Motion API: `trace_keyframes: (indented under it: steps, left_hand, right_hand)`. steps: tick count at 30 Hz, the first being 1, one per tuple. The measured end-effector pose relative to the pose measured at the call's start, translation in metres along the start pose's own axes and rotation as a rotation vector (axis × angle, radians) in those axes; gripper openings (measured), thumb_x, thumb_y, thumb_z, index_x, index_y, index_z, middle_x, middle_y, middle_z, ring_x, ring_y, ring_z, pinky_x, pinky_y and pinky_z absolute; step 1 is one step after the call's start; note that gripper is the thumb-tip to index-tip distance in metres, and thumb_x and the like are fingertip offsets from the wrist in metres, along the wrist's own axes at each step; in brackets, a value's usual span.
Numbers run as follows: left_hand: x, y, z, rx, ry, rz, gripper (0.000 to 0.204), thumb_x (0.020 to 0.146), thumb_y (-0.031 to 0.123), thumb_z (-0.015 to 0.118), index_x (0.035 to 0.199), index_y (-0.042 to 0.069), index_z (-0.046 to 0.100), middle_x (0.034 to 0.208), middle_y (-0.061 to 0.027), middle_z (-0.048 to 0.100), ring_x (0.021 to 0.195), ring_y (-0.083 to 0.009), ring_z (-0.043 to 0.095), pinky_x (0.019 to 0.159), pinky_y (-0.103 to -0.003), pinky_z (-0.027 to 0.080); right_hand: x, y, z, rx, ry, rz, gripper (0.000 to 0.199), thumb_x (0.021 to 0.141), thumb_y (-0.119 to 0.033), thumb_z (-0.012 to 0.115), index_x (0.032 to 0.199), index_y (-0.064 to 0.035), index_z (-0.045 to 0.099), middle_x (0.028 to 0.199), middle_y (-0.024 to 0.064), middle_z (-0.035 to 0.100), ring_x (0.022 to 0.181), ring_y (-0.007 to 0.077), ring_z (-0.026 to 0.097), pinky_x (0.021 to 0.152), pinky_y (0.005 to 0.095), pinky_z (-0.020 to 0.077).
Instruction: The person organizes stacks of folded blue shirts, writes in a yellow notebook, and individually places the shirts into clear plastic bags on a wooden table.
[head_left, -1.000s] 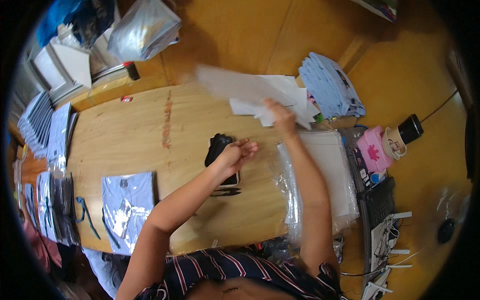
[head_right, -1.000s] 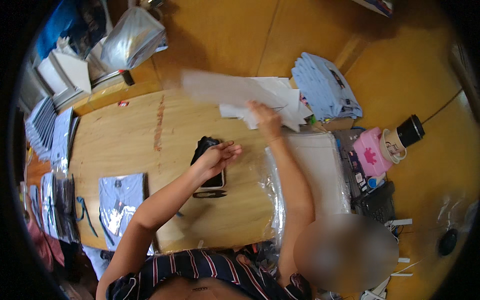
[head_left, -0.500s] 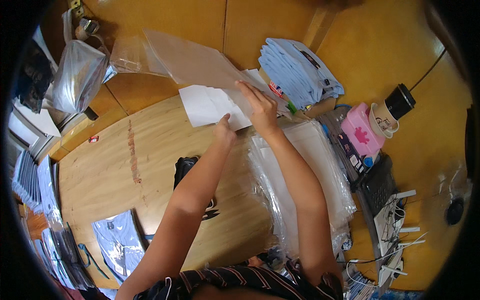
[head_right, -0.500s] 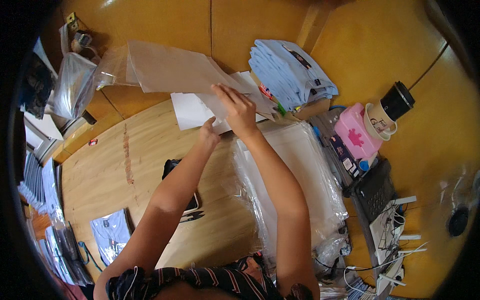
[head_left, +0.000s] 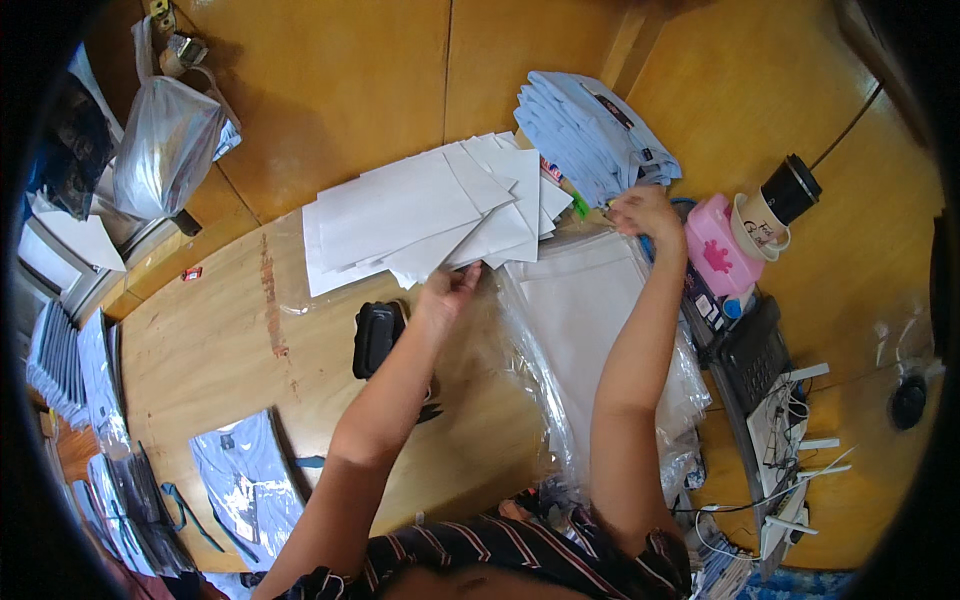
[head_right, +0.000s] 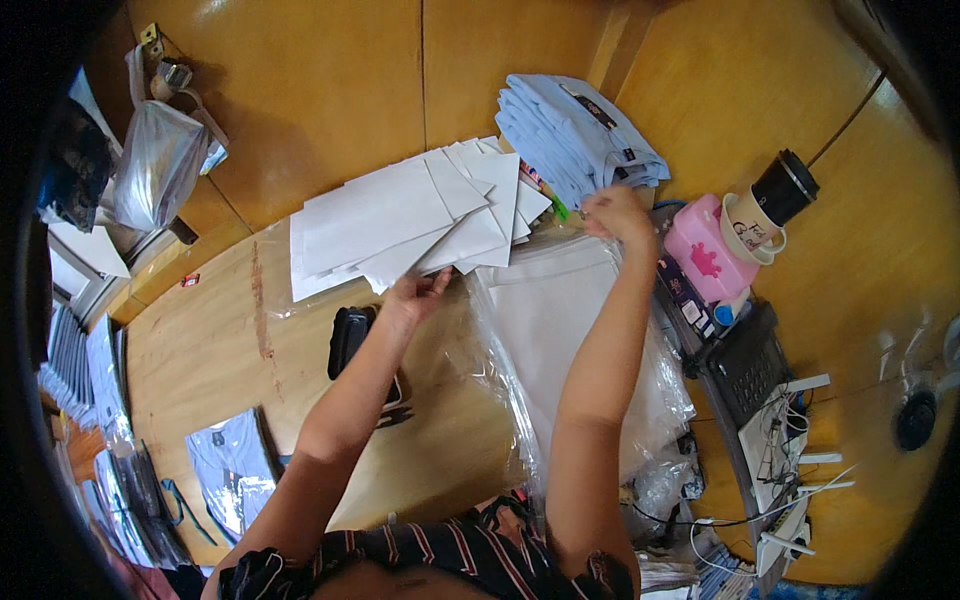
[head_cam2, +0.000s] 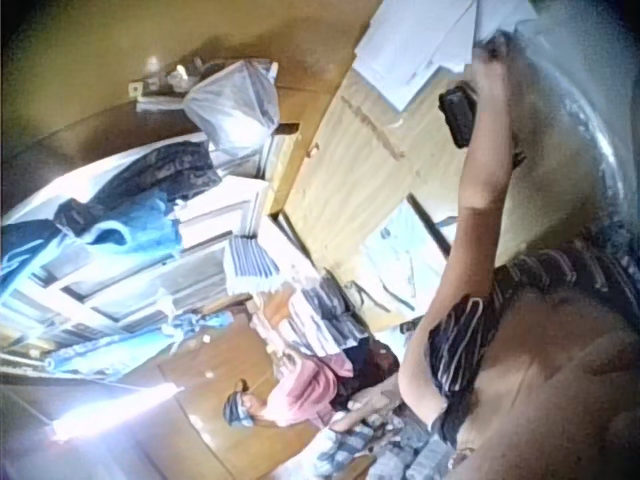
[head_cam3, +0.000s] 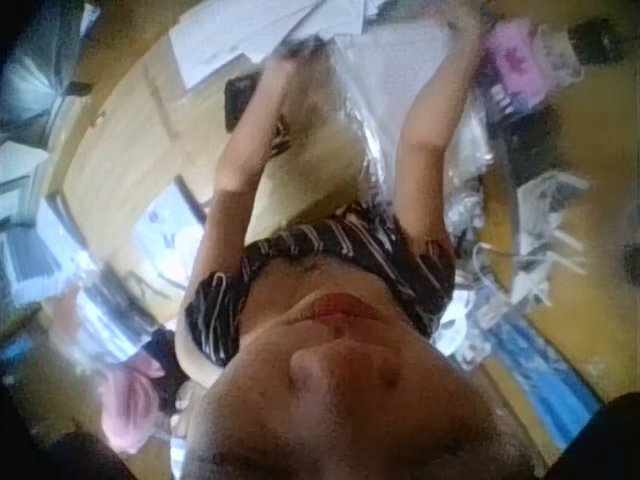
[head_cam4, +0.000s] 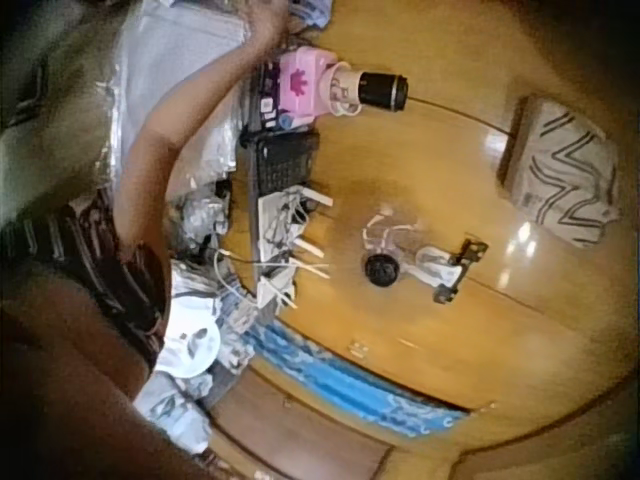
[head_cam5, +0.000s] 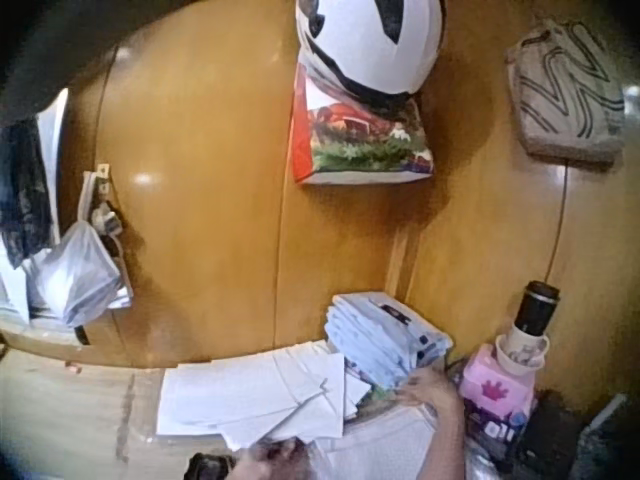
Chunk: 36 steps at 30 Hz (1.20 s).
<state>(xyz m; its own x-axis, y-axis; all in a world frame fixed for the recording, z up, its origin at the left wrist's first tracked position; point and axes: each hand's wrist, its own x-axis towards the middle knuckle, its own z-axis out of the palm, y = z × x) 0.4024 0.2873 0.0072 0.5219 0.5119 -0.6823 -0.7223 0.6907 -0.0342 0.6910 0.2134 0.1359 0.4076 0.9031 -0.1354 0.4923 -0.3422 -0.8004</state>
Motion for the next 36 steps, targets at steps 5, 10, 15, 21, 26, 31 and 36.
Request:
trace_keyframes:
  steps: [5, 10, 15, 21, 26, 31, 36]
  left_hand:
    - [-0.076, -0.080, -0.010, 0.393, -0.196, -0.111, 0.034, 0.079, -0.006, 0.029, 0.112, -0.008, 0.031, 0.106, -0.0214, 0.042, 0.095, -0.0311, 0.050, 0.082, -0.036, 0.043]
    - [-0.186, -0.046, -0.057, 0.698, -0.295, 0.056, 0.033, 0.083, 0.000, 0.038, 0.116, 0.002, 0.036, 0.104, -0.0147, 0.048, 0.091, -0.0228, 0.053, 0.082, -0.032, 0.042]
    - [-0.253, 0.006, -0.143, 1.115, -0.223, 0.494, 0.028, 0.082, 0.001, 0.045, 0.110, 0.002, 0.044, 0.086, -0.0105, 0.056, 0.083, -0.0182, 0.054, 0.078, -0.029, 0.042]
    - [-0.305, 0.020, -0.219, 1.080, 0.181, 0.829, 0.024, 0.080, -0.005, 0.041, 0.102, -0.001, 0.047, 0.080, -0.0085, 0.055, 0.078, -0.0158, 0.053, 0.074, -0.027, 0.042]
    - [-0.309, 0.025, -0.235, 1.690, 0.363, 1.101, 0.032, 0.074, -0.001, 0.049, 0.106, 0.004, 0.048, 0.098, -0.0114, 0.051, 0.096, -0.0236, 0.047, 0.083, -0.036, 0.035]
    - [-0.311, 0.028, -0.254, 2.277, 0.916, 1.045, 0.054, 0.069, 0.026, 0.059, 0.120, 0.022, 0.041, 0.135, -0.0121, 0.018, 0.124, -0.0367, 0.011, 0.094, -0.058, 0.010]
    - [-0.299, 0.038, -0.272, 2.379, 0.912, 1.111, 0.046, 0.077, 0.017, 0.043, 0.122, 0.024, 0.038, 0.135, -0.0103, 0.020, 0.124, -0.0360, 0.013, 0.094, -0.058, 0.010]
  right_hand:
    - [0.056, 0.161, -0.024, 0.175, 0.565, 0.227, 0.013, 0.075, -0.011, 0.053, 0.085, -0.0027, 0.054, 0.067, 0.0122, 0.054, 0.054, 0.0213, 0.055, 0.049, 0.0310, 0.0493]
    - [0.087, 0.116, 0.033, 0.756, 0.429, 0.370, 0.015, 0.076, -0.015, 0.051, 0.087, -0.0038, 0.050, 0.074, 0.0127, 0.052, 0.065, 0.0241, 0.055, 0.059, 0.0375, 0.0495]
    - [0.127, 0.161, 0.001, 0.842, 0.594, 0.670, 0.023, 0.077, -0.016, 0.054, 0.092, -0.0012, 0.045, 0.080, 0.0119, 0.051, 0.070, 0.0253, 0.052, 0.053, 0.0336, 0.0462]
    - [0.120, 0.131, 0.010, 0.883, 0.495, 0.569, 0.025, 0.077, -0.020, 0.056, 0.093, -0.0026, 0.049, 0.081, 0.0123, 0.053, 0.073, 0.0238, 0.053, 0.058, 0.0337, 0.0466]
    - [0.104, 0.151, 0.001, -0.610, 0.584, -0.260, 0.031, 0.075, -0.025, 0.058, 0.095, -0.0027, 0.054, 0.081, 0.0147, 0.057, 0.075, 0.0235, 0.056, 0.065, 0.0342, 0.0462]
    - [0.080, 0.165, -0.014, -0.683, 0.621, -0.219, 0.055, 0.066, -0.050, 0.060, 0.083, 0.0029, 0.058, 0.082, 0.0209, 0.058, 0.069, 0.0353, 0.055, 0.063, 0.0360, 0.0444]
    - [0.092, 0.215, -0.032, -0.023, 0.551, -0.515, 0.028, 0.070, -0.019, 0.063, 0.086, 0.0032, 0.058, 0.082, 0.0178, 0.055, 0.076, 0.0297, 0.054, 0.065, 0.0357, 0.0485]
